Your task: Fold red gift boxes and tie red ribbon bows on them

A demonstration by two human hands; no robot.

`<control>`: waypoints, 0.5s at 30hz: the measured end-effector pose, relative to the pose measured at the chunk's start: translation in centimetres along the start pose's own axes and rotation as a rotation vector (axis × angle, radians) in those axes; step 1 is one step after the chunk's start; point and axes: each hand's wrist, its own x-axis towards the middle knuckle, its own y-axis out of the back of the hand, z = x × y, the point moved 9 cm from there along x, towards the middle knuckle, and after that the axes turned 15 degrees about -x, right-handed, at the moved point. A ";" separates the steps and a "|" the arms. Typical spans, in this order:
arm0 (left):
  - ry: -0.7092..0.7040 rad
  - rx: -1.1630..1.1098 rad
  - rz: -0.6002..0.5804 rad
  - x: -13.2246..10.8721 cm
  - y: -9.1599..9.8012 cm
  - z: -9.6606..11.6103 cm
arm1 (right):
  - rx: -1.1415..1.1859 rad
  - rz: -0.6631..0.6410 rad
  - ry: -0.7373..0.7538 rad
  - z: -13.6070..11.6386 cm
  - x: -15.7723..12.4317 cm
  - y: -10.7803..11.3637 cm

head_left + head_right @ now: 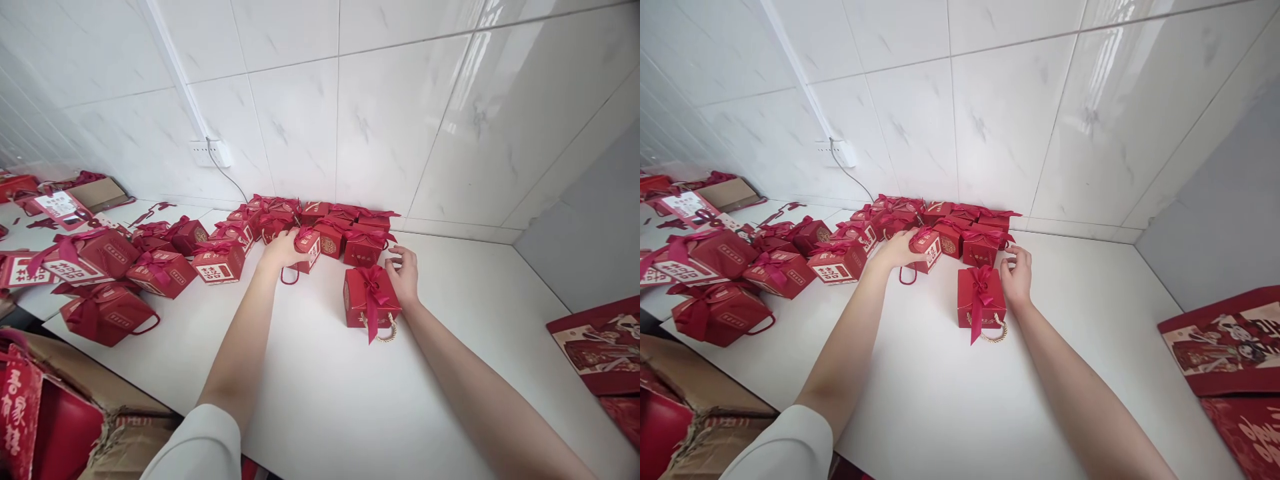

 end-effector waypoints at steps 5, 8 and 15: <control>0.082 0.004 0.072 -0.1 1.3 -1.2 | -0.003 -0.012 0.018 -0.4 0.0 -0.1; 0.173 0.059 0.035 -0.4 2.3 -2.5 | -0.013 -0.027 0.092 -1.6 -0.2 -0.1; 0.226 0.023 0.213 0.4 1.3 -3.1 | -0.007 -0.046 0.102 -1.5 -0.2 -0.4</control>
